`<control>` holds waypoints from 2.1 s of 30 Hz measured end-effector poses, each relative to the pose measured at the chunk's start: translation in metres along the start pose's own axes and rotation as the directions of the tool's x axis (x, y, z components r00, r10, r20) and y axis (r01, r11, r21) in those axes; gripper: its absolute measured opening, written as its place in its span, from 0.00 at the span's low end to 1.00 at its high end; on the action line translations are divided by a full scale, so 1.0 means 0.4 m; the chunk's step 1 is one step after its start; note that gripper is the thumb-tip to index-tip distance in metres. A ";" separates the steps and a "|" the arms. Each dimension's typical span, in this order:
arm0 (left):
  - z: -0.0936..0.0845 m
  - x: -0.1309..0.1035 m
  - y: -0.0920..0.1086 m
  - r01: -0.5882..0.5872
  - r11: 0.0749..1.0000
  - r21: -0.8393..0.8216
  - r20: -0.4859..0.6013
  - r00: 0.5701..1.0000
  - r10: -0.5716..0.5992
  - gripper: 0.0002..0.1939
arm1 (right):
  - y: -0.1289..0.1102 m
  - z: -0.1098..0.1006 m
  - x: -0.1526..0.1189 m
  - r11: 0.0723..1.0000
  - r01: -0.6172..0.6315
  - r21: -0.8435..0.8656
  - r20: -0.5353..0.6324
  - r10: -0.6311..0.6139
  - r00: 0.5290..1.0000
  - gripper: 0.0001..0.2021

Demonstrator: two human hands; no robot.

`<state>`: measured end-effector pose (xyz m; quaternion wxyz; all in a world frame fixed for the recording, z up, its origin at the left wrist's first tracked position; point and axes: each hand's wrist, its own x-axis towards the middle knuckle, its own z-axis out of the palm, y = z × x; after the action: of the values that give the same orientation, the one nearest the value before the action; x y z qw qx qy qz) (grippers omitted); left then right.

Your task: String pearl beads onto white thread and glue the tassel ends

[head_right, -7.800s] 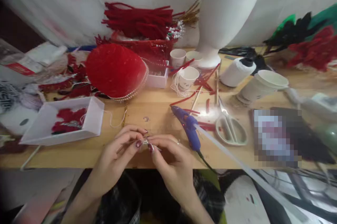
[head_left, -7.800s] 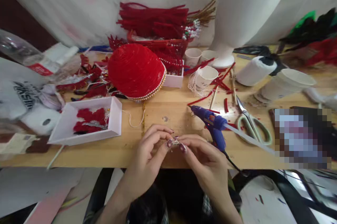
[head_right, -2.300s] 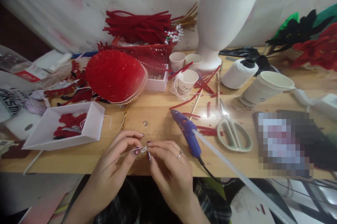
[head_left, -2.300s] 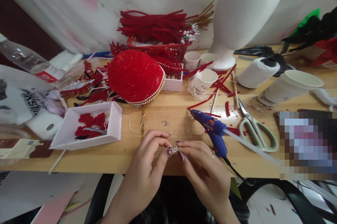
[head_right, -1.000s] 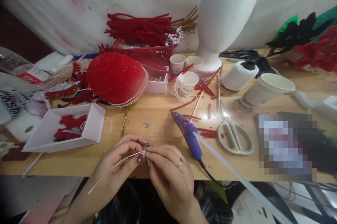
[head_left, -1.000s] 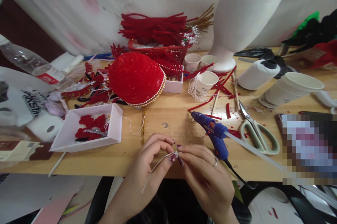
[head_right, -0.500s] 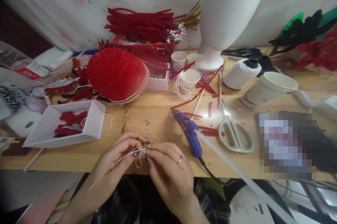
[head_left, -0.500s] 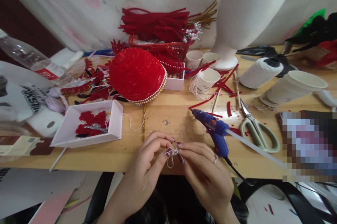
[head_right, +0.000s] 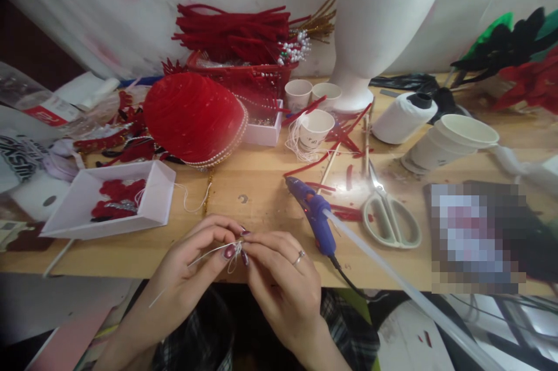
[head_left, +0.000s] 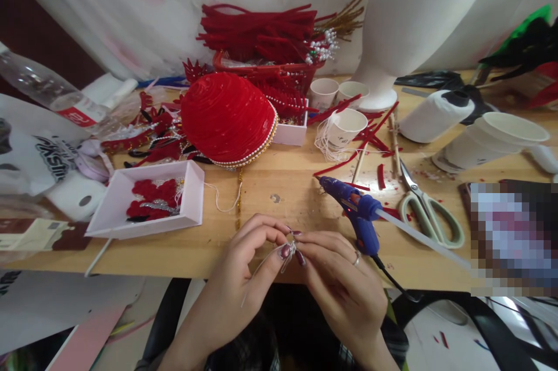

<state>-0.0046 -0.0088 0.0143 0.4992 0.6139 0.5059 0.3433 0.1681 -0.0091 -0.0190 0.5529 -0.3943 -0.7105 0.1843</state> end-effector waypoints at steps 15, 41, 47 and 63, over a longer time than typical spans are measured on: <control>0.003 0.006 -0.001 -0.051 0.999 0.016 -0.001 0.999 0.051 0.07 | 0.003 -0.001 -0.005 1.000 0.005 0.023 0.009 -0.005 1.000 0.12; 0.015 0.009 -0.009 -0.173 0.974 0.148 0.024 0.985 0.172 0.09 | 0.002 0.000 -0.002 1.000 0.019 0.011 0.014 -0.019 1.000 0.12; 0.022 0.015 -0.015 -0.151 0.987 0.057 0.013 0.989 0.151 0.10 | 0.004 -0.002 -0.003 1.000 0.011 0.009 0.005 -0.011 1.000 0.12; 0.062 -0.012 -0.013 -0.286 0.870 0.402 -0.352 0.829 0.435 0.10 | 0.003 -0.002 -0.015 0.999 -0.049 0.007 -0.017 0.049 0.999 0.13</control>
<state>0.0157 -0.0201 0.0031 0.1888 0.6827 0.5271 0.4694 0.1698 -0.0133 -0.0233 0.5557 -0.4111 -0.6953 0.1968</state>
